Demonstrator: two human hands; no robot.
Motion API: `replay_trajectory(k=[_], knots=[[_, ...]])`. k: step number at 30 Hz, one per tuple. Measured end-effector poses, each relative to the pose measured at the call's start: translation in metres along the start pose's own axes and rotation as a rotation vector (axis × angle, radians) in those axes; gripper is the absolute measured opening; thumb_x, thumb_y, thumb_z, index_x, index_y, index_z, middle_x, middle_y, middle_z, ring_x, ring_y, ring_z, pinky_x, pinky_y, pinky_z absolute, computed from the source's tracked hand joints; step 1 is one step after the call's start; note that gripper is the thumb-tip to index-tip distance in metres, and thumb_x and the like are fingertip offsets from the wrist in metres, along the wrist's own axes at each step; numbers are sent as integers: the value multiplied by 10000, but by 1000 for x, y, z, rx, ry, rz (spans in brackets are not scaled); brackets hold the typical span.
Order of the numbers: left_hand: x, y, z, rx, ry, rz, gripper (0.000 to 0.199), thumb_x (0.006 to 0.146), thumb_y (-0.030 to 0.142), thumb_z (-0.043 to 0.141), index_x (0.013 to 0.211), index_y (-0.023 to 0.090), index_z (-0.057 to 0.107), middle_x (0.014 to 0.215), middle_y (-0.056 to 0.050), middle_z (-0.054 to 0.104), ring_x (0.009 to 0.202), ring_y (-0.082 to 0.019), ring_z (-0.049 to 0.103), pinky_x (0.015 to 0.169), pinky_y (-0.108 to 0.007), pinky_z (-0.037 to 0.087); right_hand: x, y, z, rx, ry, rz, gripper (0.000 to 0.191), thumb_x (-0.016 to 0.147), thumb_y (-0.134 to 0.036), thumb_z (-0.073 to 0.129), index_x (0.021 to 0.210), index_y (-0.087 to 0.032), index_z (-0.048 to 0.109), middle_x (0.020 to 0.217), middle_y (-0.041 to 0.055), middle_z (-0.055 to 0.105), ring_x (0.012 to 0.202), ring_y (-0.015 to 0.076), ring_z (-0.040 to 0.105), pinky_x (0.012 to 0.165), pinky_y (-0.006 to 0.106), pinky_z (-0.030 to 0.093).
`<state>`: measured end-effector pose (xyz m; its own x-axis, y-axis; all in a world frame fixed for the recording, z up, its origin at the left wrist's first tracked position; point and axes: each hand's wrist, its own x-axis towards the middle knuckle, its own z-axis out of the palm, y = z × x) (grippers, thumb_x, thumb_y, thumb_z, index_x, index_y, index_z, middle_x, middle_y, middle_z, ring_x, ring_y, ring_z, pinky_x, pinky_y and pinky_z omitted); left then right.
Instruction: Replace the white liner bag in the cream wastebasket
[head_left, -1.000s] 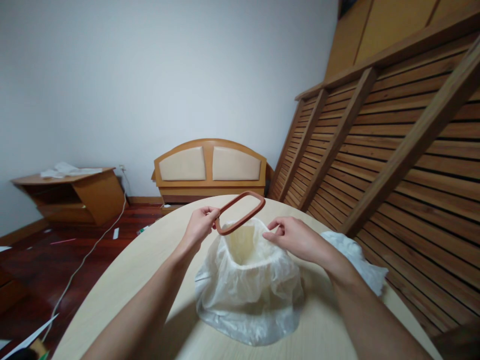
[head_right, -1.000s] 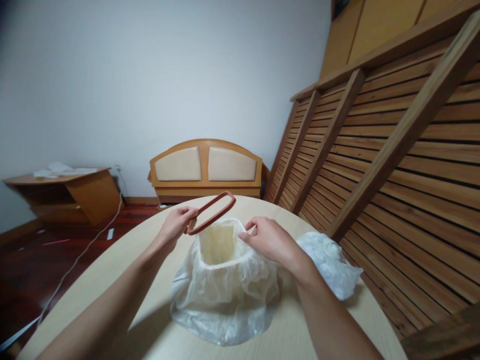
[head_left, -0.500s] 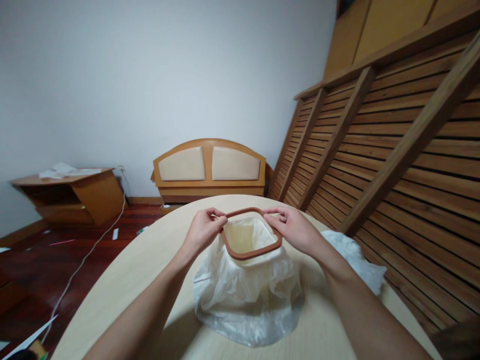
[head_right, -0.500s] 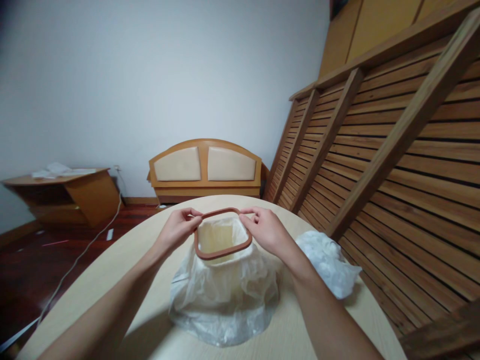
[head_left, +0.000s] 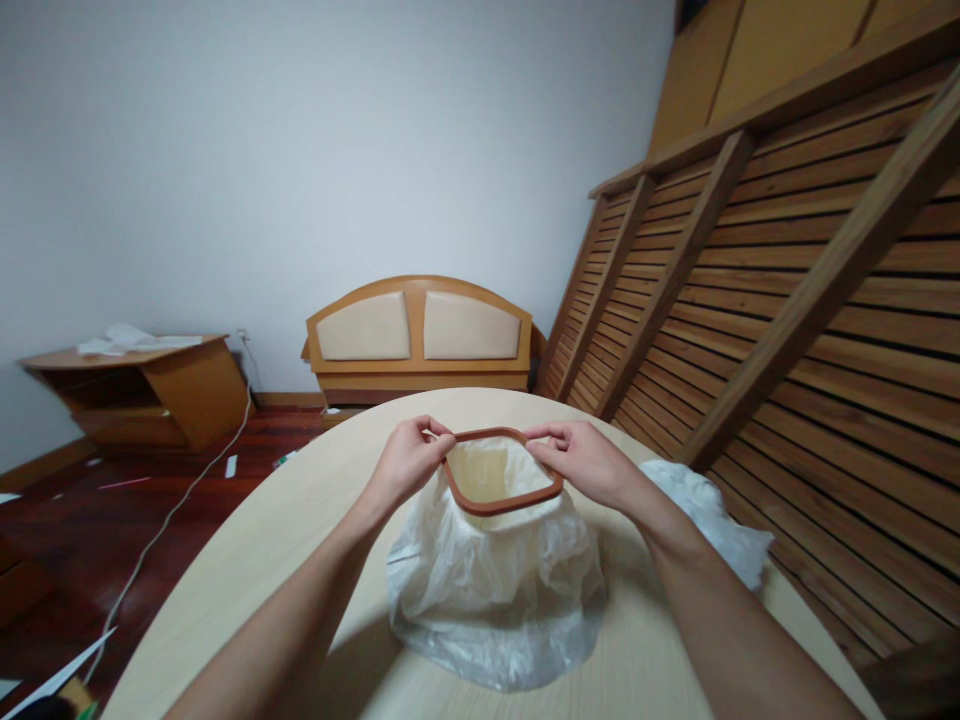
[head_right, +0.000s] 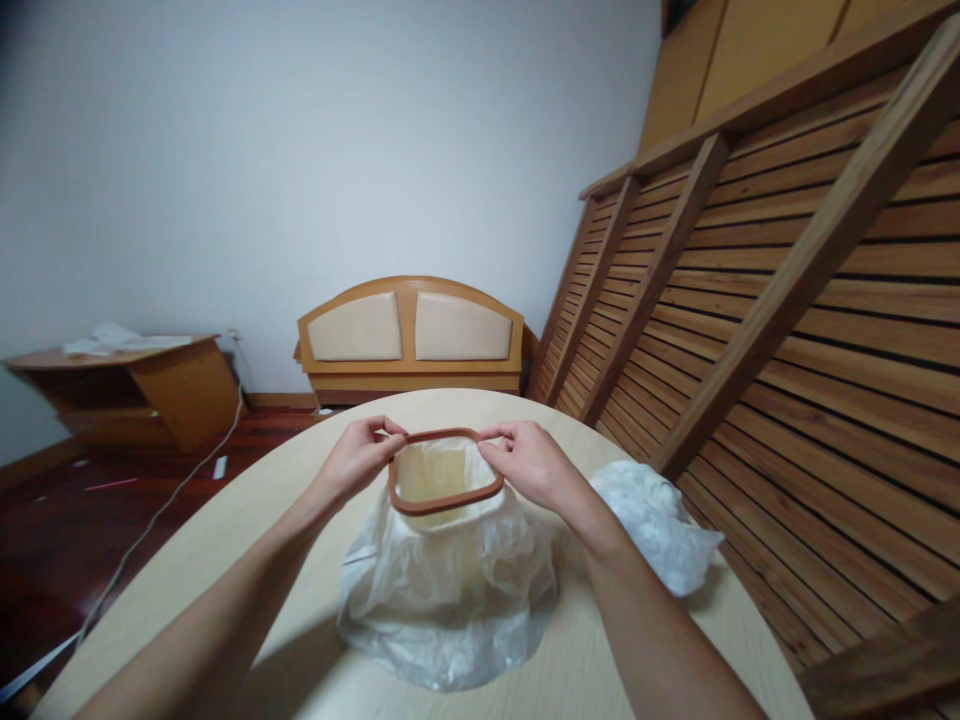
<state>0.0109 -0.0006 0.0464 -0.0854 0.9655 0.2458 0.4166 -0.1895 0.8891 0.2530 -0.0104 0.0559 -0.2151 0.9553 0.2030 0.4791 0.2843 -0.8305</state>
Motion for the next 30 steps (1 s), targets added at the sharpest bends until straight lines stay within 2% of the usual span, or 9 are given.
replay_trajectory(k=[8, 20, 30], knots=[[1, -3, 3, 7, -12, -3, 109, 648, 247, 598, 677, 155, 648, 598, -28, 656, 570, -159, 587, 553, -240, 409, 0, 0, -1, -9, -42, 3, 274, 833, -286, 631, 1004, -139, 785, 878, 76, 798, 805, 233, 734, 717, 297, 558], [0, -2, 2, 33, -34, -3, 111, 661, 257, 601, 657, 157, 651, 598, -33, 649, 566, -162, 570, 552, -244, 403, 0, 4, 0, -26, -9, -18, 226, 802, -297, 681, 942, -170, 806, 727, 51, 771, 704, 219, 707, 641, 274, 543], [1, -6, 2, 24, -18, 7, 87, 653, 237, 605, 635, 163, 648, 575, -24, 644, 561, -160, 574, 549, -238, 406, 1, 7, 0, -61, -6, -51, 247, 810, -320, 669, 948, -177, 815, 711, 42, 768, 699, 225, 704, 649, 283, 543]])
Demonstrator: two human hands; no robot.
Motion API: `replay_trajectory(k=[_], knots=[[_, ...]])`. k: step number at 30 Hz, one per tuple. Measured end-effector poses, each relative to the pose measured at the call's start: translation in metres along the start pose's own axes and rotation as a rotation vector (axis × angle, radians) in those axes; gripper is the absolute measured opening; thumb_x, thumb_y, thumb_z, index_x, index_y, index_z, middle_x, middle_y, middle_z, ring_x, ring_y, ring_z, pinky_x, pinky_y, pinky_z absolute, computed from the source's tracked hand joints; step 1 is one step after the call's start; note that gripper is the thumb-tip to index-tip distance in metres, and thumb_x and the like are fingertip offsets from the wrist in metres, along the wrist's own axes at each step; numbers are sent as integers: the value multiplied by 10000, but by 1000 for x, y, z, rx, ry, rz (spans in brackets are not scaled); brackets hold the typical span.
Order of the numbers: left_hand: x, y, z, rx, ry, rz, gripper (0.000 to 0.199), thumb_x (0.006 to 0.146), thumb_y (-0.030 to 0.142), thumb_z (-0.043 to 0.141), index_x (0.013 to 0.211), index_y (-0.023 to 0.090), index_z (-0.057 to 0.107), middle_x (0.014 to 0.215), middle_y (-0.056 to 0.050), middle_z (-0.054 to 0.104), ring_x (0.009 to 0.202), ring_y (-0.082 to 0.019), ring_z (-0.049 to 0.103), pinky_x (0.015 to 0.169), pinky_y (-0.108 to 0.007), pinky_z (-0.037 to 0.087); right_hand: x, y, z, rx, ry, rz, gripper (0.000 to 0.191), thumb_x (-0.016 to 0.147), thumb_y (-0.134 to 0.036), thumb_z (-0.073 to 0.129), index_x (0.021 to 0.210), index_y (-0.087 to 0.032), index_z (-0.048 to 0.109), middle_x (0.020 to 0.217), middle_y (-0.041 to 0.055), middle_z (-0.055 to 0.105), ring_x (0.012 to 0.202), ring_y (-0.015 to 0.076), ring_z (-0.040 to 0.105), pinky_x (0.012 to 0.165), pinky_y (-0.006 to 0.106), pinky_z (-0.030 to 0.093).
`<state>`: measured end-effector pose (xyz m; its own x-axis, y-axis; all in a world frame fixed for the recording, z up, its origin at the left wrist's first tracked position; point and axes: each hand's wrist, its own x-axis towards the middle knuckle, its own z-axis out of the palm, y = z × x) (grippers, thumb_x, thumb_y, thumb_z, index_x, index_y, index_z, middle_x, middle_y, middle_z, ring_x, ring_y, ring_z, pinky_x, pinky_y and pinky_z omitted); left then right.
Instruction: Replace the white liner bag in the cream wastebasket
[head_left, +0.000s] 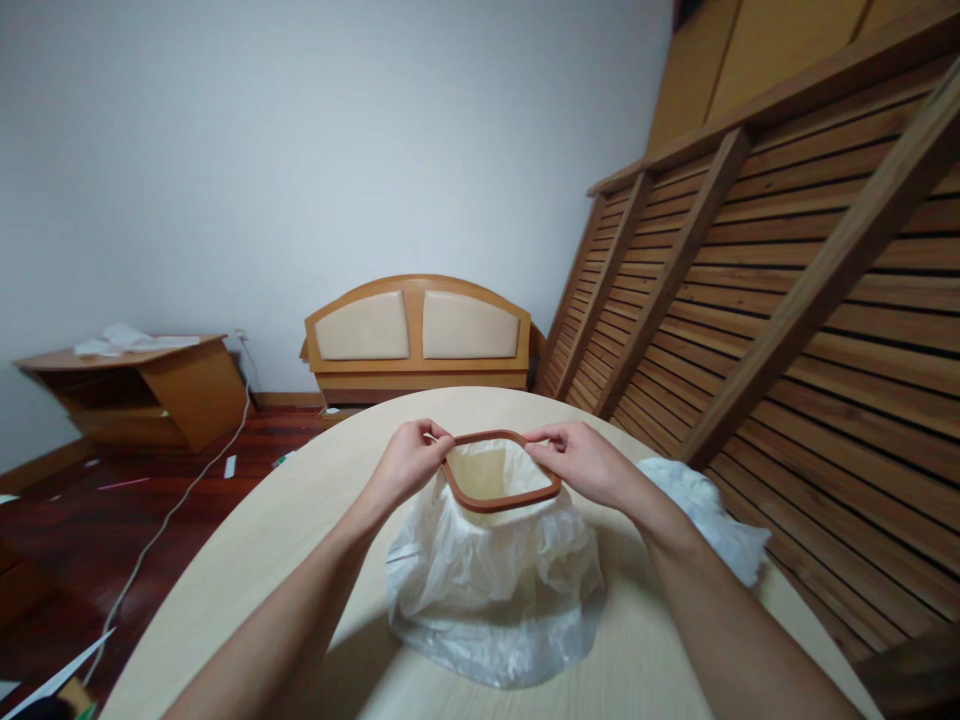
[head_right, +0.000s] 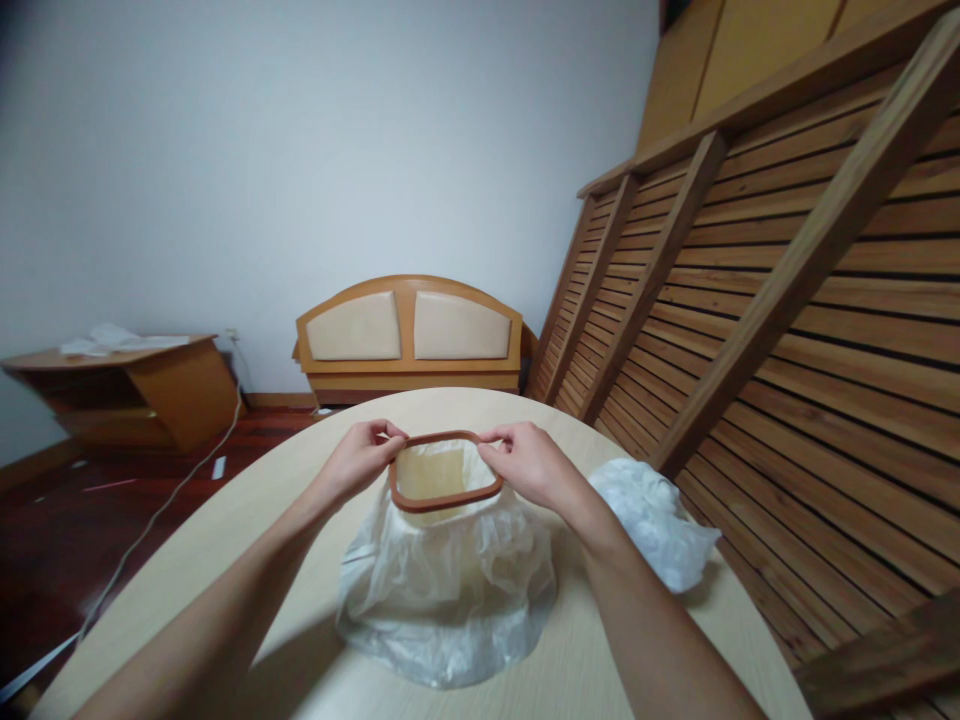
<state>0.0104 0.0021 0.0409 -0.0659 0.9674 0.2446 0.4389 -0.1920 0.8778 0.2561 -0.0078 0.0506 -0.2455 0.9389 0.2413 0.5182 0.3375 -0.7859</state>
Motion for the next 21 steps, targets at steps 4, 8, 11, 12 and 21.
replay_trajectory(k=[4, 8, 11, 12, 21], knots=[[0, 0, 0, -2, 0, -1, 102, 649, 249, 598, 632, 164, 651, 586, -29, 650, 571, -163, 578, 546, -238, 401, 1, 1, 0, -3, 1, 0, 251, 811, -327, 675, 955, -176, 816, 728, 42, 773, 713, 227, 707, 659, 286, 546], [0, 1, 0, -3, -2, -6, 108, 645, 260, 593, 627, 165, 642, 580, -28, 643, 567, -163, 568, 543, -240, 396, 1, 0, 0, -6, -11, 3, 271, 829, -328, 661, 993, -169, 807, 792, 53, 787, 745, 226, 716, 676, 285, 551], [0, 1, 0, -4, -2, -11, 103, 637, 262, 596, 613, 169, 635, 568, -22, 631, 559, -162, 561, 541, -241, 391, 1, -2, 1, -19, -20, -10, 279, 851, -312, 632, 1011, -155, 799, 896, 71, 798, 803, 233, 726, 726, 306, 559], [0, 1, 0, -5, -1, -11, 102, 633, 262, 598, 609, 169, 634, 572, -23, 633, 562, -162, 562, 543, -241, 391, 1, -3, 1, -25, -17, -15, 282, 853, -303, 629, 1022, -149, 794, 935, 81, 799, 822, 237, 729, 745, 319, 561], [0, 2, 0, -8, -7, -13, 115, 641, 262, 597, 603, 162, 642, 572, -22, 631, 553, -155, 556, 536, -237, 393, 12, 6, 10, 210, -46, -38, 325, 810, -224, 666, 1117, -180, 763, 1194, 100, 747, 1086, 244, 706, 981, 399, 537]])
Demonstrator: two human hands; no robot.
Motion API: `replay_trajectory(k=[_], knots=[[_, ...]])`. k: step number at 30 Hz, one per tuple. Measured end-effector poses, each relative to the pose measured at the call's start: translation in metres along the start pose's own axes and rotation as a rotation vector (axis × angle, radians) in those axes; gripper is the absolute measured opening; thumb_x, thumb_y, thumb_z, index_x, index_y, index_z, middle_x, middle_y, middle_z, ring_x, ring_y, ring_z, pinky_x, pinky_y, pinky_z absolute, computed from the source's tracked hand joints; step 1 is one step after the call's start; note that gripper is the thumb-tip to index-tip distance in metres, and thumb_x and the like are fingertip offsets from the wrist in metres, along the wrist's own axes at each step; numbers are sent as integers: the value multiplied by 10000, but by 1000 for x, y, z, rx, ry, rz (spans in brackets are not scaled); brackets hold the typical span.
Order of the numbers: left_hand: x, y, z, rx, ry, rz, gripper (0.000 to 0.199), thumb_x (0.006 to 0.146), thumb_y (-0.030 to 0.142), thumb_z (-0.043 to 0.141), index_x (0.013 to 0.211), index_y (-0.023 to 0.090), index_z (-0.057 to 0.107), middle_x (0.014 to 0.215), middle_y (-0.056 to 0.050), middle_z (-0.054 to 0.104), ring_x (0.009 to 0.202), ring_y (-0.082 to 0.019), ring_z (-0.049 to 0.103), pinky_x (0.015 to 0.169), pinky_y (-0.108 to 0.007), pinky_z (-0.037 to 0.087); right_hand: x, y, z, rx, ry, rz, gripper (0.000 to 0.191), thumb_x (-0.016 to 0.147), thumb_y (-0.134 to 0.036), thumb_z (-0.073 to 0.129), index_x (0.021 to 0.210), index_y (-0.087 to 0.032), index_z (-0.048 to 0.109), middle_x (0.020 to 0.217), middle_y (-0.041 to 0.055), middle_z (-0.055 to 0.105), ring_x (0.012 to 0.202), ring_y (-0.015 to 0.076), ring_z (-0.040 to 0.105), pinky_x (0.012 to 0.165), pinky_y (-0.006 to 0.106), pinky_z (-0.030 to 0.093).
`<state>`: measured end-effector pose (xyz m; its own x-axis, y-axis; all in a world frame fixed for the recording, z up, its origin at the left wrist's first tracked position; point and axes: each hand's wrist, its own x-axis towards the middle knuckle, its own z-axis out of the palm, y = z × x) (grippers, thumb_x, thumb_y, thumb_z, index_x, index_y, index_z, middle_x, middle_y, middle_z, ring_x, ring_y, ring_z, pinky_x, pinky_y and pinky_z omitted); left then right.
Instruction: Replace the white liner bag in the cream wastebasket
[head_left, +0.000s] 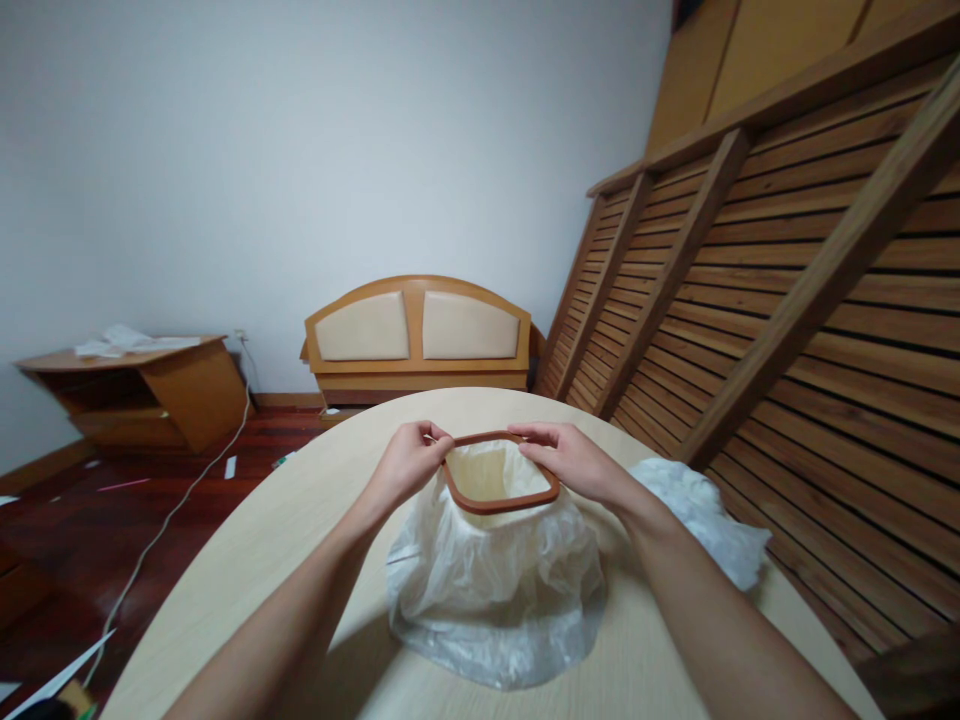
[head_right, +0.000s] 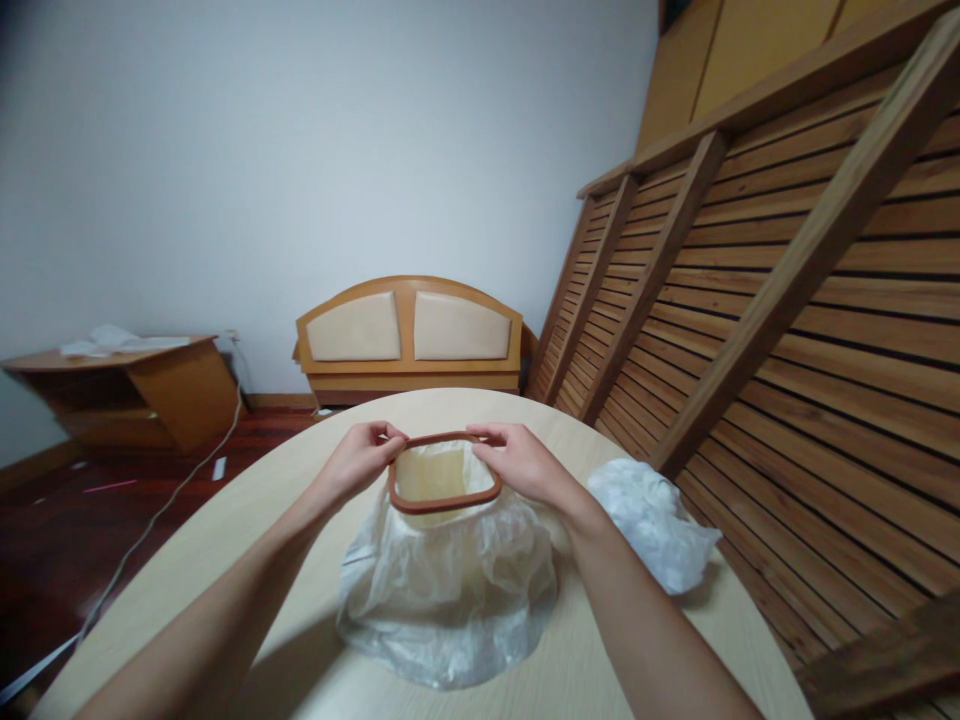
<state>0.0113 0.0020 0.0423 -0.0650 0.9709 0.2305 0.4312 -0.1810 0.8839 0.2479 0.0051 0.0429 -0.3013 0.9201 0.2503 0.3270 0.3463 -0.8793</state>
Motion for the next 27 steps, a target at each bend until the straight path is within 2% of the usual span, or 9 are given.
replay_trajectory(k=[6, 13, 27], knots=[[0, -1, 0, 5, -6, 5, 133, 640, 272, 590, 609, 157, 648, 581, -25, 628, 566, -156, 553, 540, -239, 393, 2, 3, 1, 18, -22, 30, 385, 804, -199, 625, 1169, -167, 743, 1251, 108, 721, 1135, 246, 687, 1029, 418, 514], [0, 0, 0, 16, -18, -4, 160, 645, 290, 578, 624, 151, 653, 600, -41, 648, 577, -165, 571, 543, -246, 401, 1, 0, 2, -38, -19, 25, 404, 813, -217, 592, 1185, -149, 735, 1233, 110, 729, 1133, 244, 687, 1044, 418, 500], [-1, 0, -1, 49, -55, 9, 209, 656, 348, 568, 642, 153, 643, 623, -37, 643, 608, -169, 571, 581, -263, 407, 2, 5, 1, 28, -42, 40, 401, 789, -221, 610, 1159, -174, 755, 1167, 94, 756, 1077, 281, 711, 1019, 478, 521]])
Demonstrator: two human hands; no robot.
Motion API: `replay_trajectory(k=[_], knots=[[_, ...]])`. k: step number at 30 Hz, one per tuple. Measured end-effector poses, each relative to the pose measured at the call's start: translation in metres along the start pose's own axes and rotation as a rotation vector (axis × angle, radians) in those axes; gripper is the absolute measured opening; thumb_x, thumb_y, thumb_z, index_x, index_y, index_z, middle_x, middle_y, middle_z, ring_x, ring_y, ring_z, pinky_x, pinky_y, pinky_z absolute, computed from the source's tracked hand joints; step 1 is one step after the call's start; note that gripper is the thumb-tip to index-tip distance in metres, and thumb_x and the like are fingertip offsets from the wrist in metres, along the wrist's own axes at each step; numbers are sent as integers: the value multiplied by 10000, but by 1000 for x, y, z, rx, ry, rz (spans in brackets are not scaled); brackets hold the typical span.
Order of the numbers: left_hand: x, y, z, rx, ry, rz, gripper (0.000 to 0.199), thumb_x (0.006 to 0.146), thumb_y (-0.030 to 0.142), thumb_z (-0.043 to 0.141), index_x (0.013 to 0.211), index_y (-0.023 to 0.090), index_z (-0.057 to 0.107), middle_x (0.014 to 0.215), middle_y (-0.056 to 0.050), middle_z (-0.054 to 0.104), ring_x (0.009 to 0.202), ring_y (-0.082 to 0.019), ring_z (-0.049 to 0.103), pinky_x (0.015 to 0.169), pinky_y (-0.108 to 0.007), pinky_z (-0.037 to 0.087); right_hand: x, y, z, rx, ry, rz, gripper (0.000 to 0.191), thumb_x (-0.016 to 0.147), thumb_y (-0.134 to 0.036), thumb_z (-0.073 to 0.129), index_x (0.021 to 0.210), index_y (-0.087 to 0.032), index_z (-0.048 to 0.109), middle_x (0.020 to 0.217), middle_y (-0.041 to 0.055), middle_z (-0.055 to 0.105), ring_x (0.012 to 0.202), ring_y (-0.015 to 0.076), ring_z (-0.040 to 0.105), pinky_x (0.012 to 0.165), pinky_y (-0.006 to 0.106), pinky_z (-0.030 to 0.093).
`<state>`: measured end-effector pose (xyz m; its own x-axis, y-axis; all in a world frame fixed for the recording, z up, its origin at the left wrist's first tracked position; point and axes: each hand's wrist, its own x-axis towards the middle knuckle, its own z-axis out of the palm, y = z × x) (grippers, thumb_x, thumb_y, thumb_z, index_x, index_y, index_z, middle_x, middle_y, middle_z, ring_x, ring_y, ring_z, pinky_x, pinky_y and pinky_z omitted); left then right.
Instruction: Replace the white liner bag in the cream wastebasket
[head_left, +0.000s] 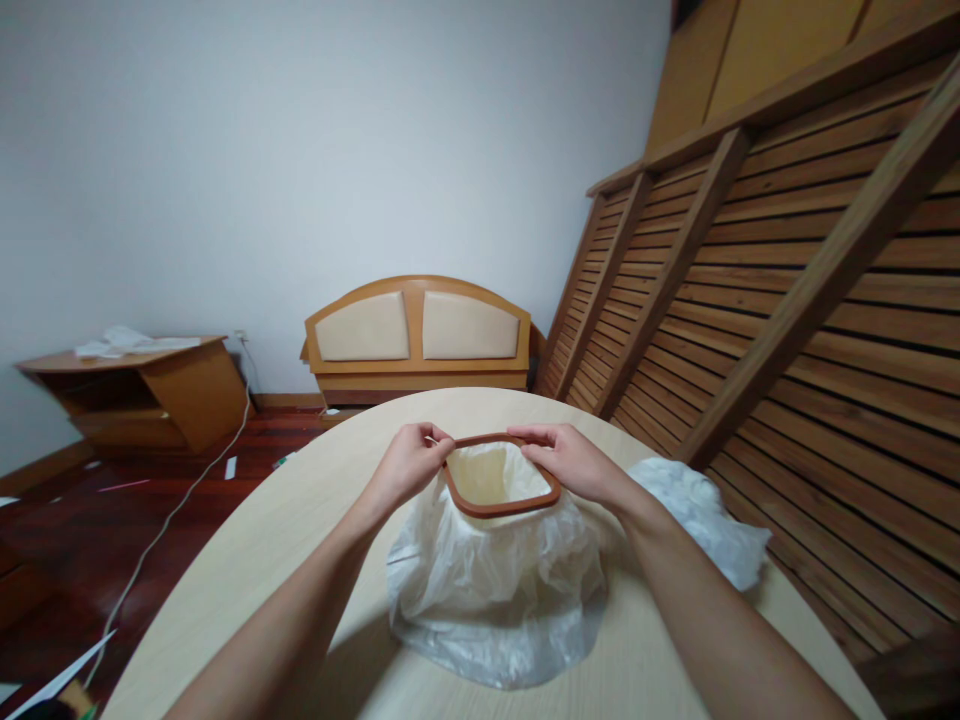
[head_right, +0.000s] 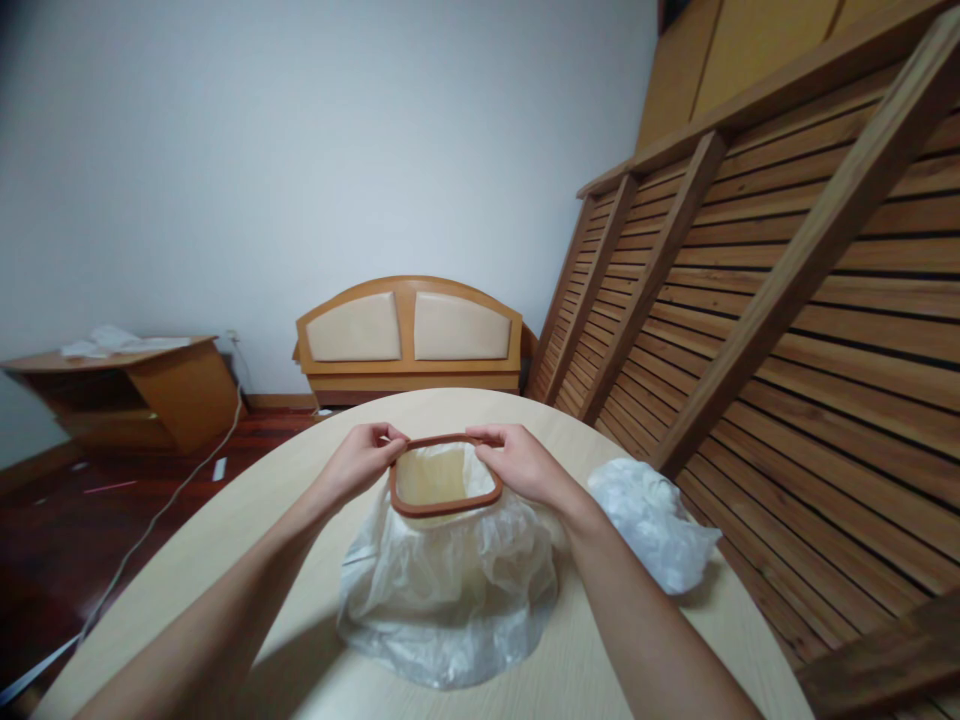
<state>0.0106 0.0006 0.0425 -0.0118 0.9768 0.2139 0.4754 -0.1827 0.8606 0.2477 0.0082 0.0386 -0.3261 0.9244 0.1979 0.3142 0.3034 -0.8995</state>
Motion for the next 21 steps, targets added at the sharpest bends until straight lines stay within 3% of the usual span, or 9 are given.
replay_trajectory(k=[21], knots=[[1, -6, 1, 61, -4, 29, 165, 711, 286, 576, 689, 148, 663, 621, -44, 683, 581, -175, 613, 545, -248, 412, -3, -2, 1, -49, -14, -78, 381, 819, -191, 617, 1175, -172, 748, 1232, 101, 728, 1114, 287, 700, 1014, 468, 537]])
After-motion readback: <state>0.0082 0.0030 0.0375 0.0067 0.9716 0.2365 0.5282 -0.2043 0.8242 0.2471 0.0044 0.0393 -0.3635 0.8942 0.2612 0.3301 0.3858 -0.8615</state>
